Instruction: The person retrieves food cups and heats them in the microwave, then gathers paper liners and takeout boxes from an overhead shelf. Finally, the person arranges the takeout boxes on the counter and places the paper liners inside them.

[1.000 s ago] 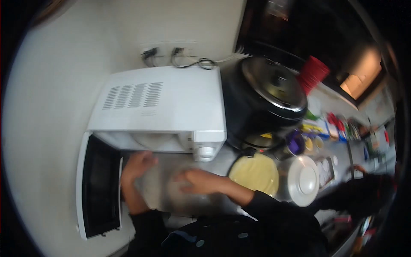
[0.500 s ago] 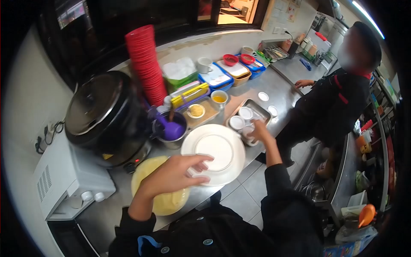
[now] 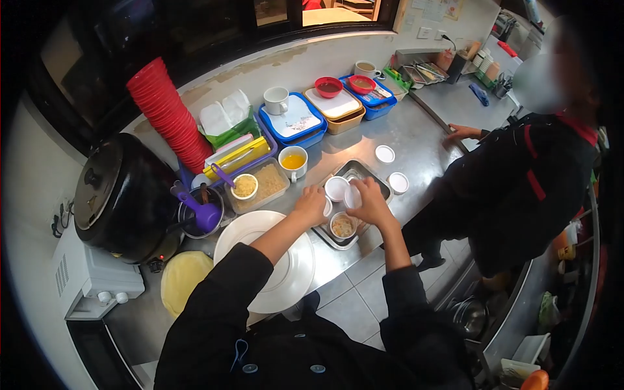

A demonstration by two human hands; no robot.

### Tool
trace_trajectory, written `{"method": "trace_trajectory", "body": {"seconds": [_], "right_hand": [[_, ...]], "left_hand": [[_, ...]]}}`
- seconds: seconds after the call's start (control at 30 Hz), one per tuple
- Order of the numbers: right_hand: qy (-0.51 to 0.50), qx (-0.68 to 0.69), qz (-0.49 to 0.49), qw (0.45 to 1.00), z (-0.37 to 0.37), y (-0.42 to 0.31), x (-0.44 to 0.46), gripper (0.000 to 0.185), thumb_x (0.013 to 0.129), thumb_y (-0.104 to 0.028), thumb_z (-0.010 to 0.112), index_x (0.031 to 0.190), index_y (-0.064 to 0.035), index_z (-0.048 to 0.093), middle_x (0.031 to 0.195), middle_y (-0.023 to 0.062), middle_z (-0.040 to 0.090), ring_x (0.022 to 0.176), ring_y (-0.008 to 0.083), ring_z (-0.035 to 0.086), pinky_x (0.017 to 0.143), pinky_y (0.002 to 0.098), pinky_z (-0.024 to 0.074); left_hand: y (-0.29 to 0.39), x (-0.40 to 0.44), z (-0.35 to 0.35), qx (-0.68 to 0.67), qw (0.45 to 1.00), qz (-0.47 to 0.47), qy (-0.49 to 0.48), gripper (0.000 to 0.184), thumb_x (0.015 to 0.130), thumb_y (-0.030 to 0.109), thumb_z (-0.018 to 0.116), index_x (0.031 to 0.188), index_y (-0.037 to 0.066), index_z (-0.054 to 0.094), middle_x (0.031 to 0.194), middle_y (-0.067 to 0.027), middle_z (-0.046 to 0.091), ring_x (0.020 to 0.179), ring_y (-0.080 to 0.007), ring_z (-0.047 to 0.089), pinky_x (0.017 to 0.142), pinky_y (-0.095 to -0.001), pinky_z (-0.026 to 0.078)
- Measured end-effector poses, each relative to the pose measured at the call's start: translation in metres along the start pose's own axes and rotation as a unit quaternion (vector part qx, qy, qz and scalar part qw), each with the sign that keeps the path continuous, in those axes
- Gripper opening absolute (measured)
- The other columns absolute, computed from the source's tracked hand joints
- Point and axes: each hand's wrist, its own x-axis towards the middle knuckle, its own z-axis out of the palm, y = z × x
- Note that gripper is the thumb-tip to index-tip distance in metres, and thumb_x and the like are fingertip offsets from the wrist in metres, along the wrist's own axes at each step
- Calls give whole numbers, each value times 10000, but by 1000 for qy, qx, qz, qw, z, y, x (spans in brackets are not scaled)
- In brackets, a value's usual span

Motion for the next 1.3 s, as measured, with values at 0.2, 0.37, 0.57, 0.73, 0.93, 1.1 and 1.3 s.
{"method": "trace_trajectory", "body": {"seconds": [0.2,0.37,0.57,0.73,0.93,1.1,1.3], "right_hand": [[-105,-95,-98,985,39,12,64,719,495,-102,786,1152,-87,495,1135,186,486,1104,383,451,873,432,447],[-170,-10,-55,984,9,12,73,678,523,-111,782,1145,-73,514,1116,195,521,1064,368,504,872,413,454],[-47,85,-80,992,-10,43,77,707,517,-127,794,1161,-70,510,1101,169,537,1047,346,509,906,377,420],[10,-34,109,993,-53,153,75,780,470,-113,804,1190,-69,506,1155,184,505,1112,367,467,970,386,386],[21,-60,9,998,-43,127,63,837,480,-61,774,1252,-81,453,1222,182,455,1181,375,399,1004,391,360],[-244,18,-236,941,1,51,69,723,566,17,696,1245,-79,469,1320,147,418,1211,330,410,1023,374,339],[-261,-31,-130,956,13,29,59,640,618,-64,689,1224,-124,491,1265,146,453,1113,371,472,922,417,420]], "left_hand": [[-2,12,11,62,996,-61,-35,825,484,290,861,1137,-25,467,1151,-141,460,1129,-301,426,915,-398,431],[10,-1,-5,97,995,-27,-21,834,447,269,866,1125,-22,477,1117,-126,465,1109,-277,428,888,-386,430],[48,-4,24,218,975,35,3,860,420,256,859,1116,-78,480,1071,-119,466,1030,-243,434,803,-337,404],[54,-7,32,145,984,93,-35,676,545,156,786,1131,-9,493,1086,-135,456,1054,-263,444,799,-348,425],[51,-2,34,84,984,156,2,428,710,32,585,1125,115,525,1146,-141,416,1079,-293,439,783,-360,451],[50,5,40,121,979,162,17,522,632,52,670,1130,91,518,1124,-135,426,1083,-298,432,784,-368,451],[53,-71,-60,-88,978,170,78,740,503,77,777,1185,75,489,1089,-143,431,1059,-325,445,883,-389,408]]}}
